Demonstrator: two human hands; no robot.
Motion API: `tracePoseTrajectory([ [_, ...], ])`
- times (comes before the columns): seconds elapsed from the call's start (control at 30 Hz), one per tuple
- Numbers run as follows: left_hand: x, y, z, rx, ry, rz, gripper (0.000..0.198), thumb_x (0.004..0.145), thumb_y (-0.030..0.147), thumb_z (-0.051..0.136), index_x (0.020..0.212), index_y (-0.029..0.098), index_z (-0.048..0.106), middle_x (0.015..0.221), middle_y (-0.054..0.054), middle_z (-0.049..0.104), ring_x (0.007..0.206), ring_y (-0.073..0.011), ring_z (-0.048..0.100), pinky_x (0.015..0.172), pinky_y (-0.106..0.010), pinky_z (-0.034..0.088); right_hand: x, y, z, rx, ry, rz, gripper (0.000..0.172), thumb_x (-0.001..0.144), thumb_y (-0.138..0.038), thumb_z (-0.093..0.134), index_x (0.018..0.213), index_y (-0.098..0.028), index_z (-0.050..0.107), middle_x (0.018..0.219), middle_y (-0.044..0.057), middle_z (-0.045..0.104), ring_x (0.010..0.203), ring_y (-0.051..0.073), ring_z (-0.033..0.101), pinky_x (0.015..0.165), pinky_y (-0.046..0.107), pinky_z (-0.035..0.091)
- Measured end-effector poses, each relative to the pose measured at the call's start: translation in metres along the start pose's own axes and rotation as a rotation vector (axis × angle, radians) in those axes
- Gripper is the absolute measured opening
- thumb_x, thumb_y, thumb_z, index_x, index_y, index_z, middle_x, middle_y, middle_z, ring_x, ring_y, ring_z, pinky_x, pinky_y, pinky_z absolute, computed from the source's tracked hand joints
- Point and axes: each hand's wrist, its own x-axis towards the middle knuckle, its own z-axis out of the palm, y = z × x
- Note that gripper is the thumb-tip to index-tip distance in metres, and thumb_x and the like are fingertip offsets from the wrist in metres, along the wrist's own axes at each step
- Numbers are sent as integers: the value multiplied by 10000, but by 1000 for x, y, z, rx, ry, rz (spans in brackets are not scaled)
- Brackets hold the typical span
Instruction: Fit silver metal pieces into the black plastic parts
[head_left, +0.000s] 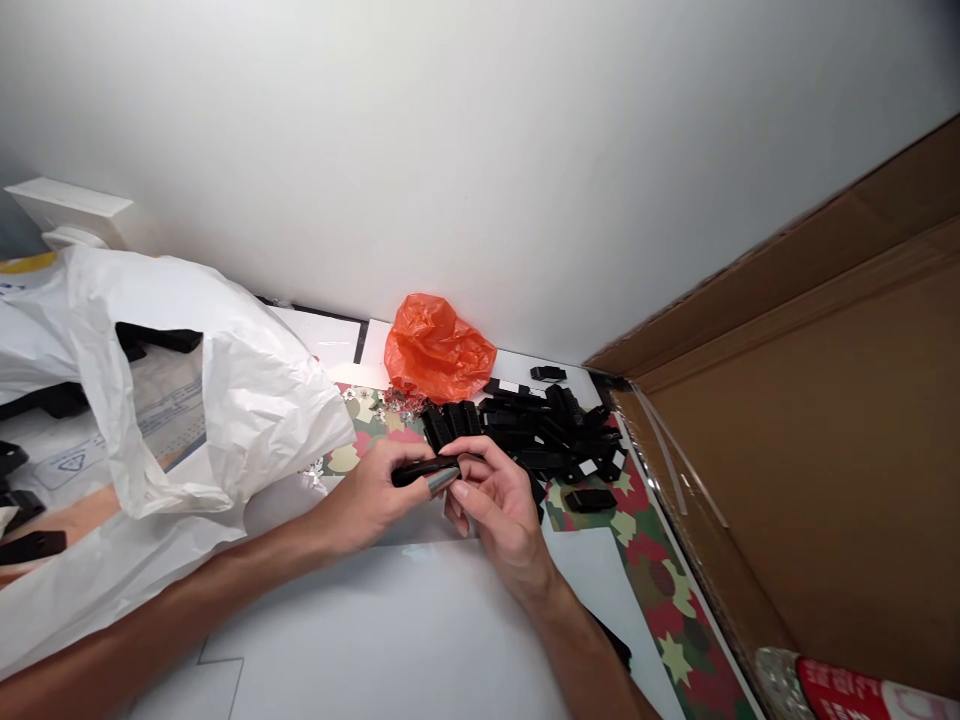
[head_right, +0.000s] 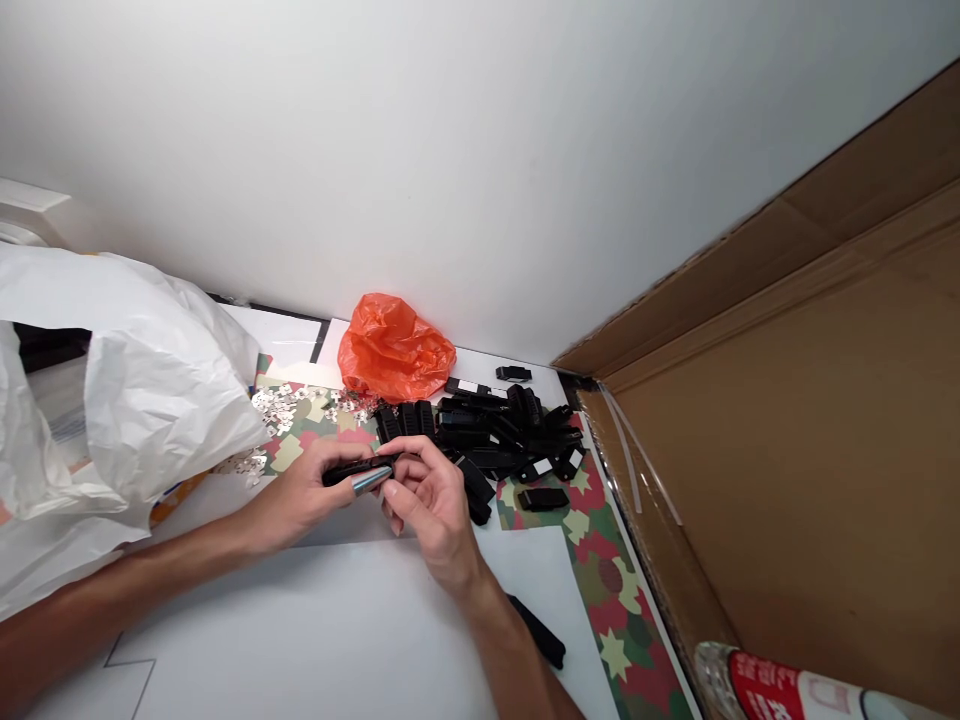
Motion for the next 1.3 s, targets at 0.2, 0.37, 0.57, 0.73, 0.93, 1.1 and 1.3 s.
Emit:
tracePoseTrajectory([
  [0.2, 0, -1, -1, -15, -5, 6, 302, 987, 352, 578, 847, 152, 756, 822, -25, 772, 829, -170, 667, 789, -255, 474, 0, 0, -1, 9, -4, -4, 311, 918, -366, 759, 1180, -219, 678, 713, -42, 548, 530, 90, 496, 471, 213, 390],
  [0.37, 1, -5, -1, -6, -11, 11, 321, 987, 381, 590, 840, 147, 753, 806, -33, 771, 812, -173, 670, 775, -254, 478, -1, 1, -1, 3, -2, -18, 293, 918, -363, 759, 1160, -215, 686, 708, -42, 550, 517, 87, 497, 463, 212, 389],
  [0.57, -1, 2, -1, -25, -23, -15, 284, 960, 302, 614, 826, 110, 775, 804, -39, 771, 785, -158, 642, 735, -233, 449, -3, -3, -2, -13, -14, -46, 268, 917, -352, 757, 1144, -223, 695, 702, -44, 534, 534, 95, 504, 480, 219, 391],
  [0.73, -3, 10, -2, 1, -33, -66, 234, 889, 224, 630, 802, 89, 800, 707, -9, 701, 653, -100, 510, 599, -218, 336, -2, -10, -6, -67, -31, -31, 305, 940, -445, 724, 1131, -209, 689, 727, -27, 545, 587, 109, 516, 531, 234, 398],
  [0.93, -4, -1, -3, -4, -54, -140, 155, 780, 161, 629, 734, 111, 769, 581, 43, 528, 567, -79, 344, 517, -261, 206, -2, -4, -9, -203, -28, -38, 417, 924, -590, 721, 853, -199, 595, 658, -43, 494, 543, 98, 444, 505, 228, 352],
  [1.1, -5, -5, -3, 25, -79, -197, 289, 779, 300, 734, 601, 146, 566, 574, 54, 361, 591, -90, 277, 532, -287, 174, 0, 2, -10, -172, -56, -45, 477, 868, -613, 775, 753, -201, 564, 650, -47, 454, 525, 92, 397, 481, 232, 308],
  [1.3, -6, -6, -3, 44, -129, -181, 352, 799, 348, 723, 618, 165, 483, 614, 47, 318, 618, -99, 253, 542, -302, 163, -1, 9, -8, -104, -21, -77, 519, 844, -593, 803, 658, -212, 503, 603, -55, 386, 563, 112, 337, 513, 251, 264],
])
